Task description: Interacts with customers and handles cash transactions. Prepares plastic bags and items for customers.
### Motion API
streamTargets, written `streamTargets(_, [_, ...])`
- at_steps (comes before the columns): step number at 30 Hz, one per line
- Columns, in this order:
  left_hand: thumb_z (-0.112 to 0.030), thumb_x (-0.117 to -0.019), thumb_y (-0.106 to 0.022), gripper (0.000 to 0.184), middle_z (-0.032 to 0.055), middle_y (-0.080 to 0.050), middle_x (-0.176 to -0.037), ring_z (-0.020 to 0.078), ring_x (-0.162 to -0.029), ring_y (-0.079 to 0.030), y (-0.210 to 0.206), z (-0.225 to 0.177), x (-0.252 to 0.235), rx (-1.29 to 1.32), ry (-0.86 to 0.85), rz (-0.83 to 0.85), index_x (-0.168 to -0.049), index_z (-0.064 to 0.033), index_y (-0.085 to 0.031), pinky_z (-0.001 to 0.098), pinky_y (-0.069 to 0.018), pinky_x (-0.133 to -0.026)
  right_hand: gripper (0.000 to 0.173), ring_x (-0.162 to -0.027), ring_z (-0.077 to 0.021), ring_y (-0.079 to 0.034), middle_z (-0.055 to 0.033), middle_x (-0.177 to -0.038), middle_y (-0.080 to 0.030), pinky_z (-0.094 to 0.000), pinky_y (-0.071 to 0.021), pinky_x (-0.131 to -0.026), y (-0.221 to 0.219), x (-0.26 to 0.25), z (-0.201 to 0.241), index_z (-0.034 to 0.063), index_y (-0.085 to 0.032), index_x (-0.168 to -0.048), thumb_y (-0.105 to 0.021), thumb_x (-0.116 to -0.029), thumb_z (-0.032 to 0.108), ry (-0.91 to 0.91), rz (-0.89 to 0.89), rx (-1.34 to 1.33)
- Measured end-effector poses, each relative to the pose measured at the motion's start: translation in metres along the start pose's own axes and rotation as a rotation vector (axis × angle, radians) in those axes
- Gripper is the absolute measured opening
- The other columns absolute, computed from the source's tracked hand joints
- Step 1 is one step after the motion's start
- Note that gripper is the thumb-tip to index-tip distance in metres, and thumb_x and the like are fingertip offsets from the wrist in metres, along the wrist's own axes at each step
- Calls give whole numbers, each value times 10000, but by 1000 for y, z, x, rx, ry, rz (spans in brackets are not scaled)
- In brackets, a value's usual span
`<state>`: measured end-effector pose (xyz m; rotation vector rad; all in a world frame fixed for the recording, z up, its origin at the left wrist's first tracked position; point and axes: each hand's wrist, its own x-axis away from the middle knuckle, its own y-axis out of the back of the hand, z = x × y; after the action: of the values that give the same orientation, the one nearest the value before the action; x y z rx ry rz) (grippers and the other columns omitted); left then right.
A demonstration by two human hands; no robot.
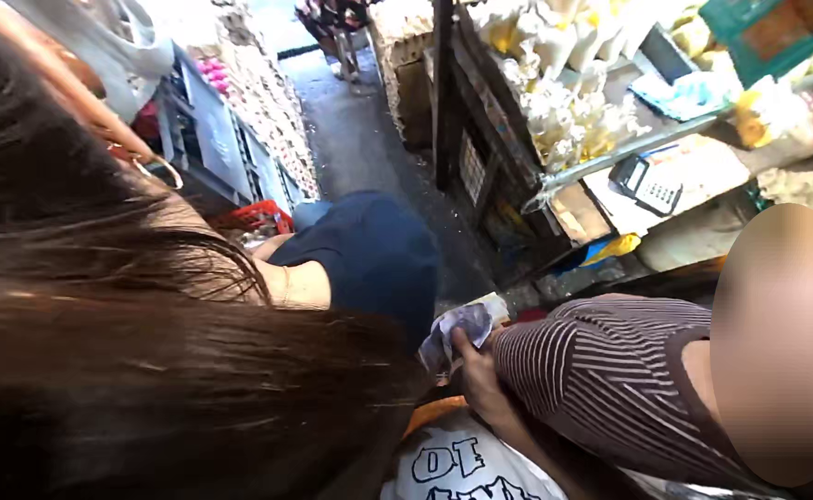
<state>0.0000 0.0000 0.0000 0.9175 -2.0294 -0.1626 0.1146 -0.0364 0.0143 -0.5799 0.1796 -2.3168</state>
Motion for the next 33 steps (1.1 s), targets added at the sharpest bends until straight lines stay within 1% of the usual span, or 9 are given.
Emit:
streamTargets(4, [-48, -1087, -430, 354, 215, -592, -1318, 200, -1155, -586, 17, -51, 8, 414, 53, -42, -1409, 95, -468, 317, -477, -1011, 311, -985, -176, -700, -164, -1079, -705, -351, -601, -904, -1, -22, 1, -85, -581, -1241, -667, -955, -1, -24, -115, -37])
streamTargets(6, [-147, -1108, -360, 294, 60, -612, -859, 77, -707, -567, 0, -24, -24, 679, -102, -86, -1169, 37, -581, 232, -512, -647, 270, -959, -190, -715, -165, -1050, -723, -367, -616, -881, 4, -37, 8, -79, -623, -1196, -681, -943, -5, 6, -132, -20])
streamTargets(7, [-173, -1095, -359, 296, 1, -588, -718, 48, -584, -539, -4, -17, -37, 747, -144, -47, -1047, -4, -598, 209, -484, -544, 275, -955, -188, -717, -161, -1051, -725, -365, -617, -875, 8, -46, 13, -74, -629, -1199, -685, -939, -3, 38, -125, -1])
streamTargets(9, [-142, -1048, -391, 239, -33, -537, -654, 43, -519, -486, -3, -21, -46, 760, -175, 75, -988, -29, -593, 199, -429, -488, 318, -957, -184, -716, -161, -1064, -720, -353, -619, -868, 17, -64, 25, -78, -608, -1234, -689, -936, -1, 122, -102, 34])
streamTargets(15, [-162, -1066, -445, 274, -2, -576, -692, 63, -545, -511, -5, -36, -56, 843, -163, 156, -998, -14, -665, 202, -439, -496, 191, -886, -226, -721, -164, -974, -730, -415, -623, -816, 27, -127, 80, -64, -666, -1110, -644, -931, -5, 188, -58, -1])
streamTargets(20, [-179, -1050, -522, 232, 47, -634, -812, 97, -625, -541, -6, -57, -65, 708, -191, 120, -1095, -7, -671, 239, -441, -539, 307, -907, -254, -718, -177, -1040, -724, -432, -619, -802, 1, -178, 116, -34, -629, -1231, -686, -929, -19, 143, 77, -55])
streamTargets(23, [-174, -1012, -579, 228, 66, -648, -864, 106, -700, -565, -7, -71, -77, 639, -275, -4, -1103, 16, -667, 273, -470, -609, 439, -946, -256, -721, -178, -1086, -722, -434, -624, -836, -27, -212, 140, -11, -603, -1309, -731, -890, -29, 178, 185, -45])
streamTargets(26, [-182, -979, -598, 243, 94, -691, -950, 140, -882, -655, -15, -72, -98, 617, -373, -148, -1080, 21, -687, 336, -559, -819, 407, -895, -248, -713, -161, -1043, -727, -437, -617, -785, -50, -251, 147, 13, -641, -1250, -767, -864, -3, 152, 239, -38])
streamTargets(33, [-272, -1000, -575, 295, 65, -698, -996, 139, -934, -665, 16, -136, -168, 686, -376, -454, -1112, -26, -692, 346, -566, -863, 251, -861, -233, -708, -159, -990, -721, -431, -613, -806, -94, -364, 153, -18, -633, -1192, -673, -956, 57, -54, 485, -48])
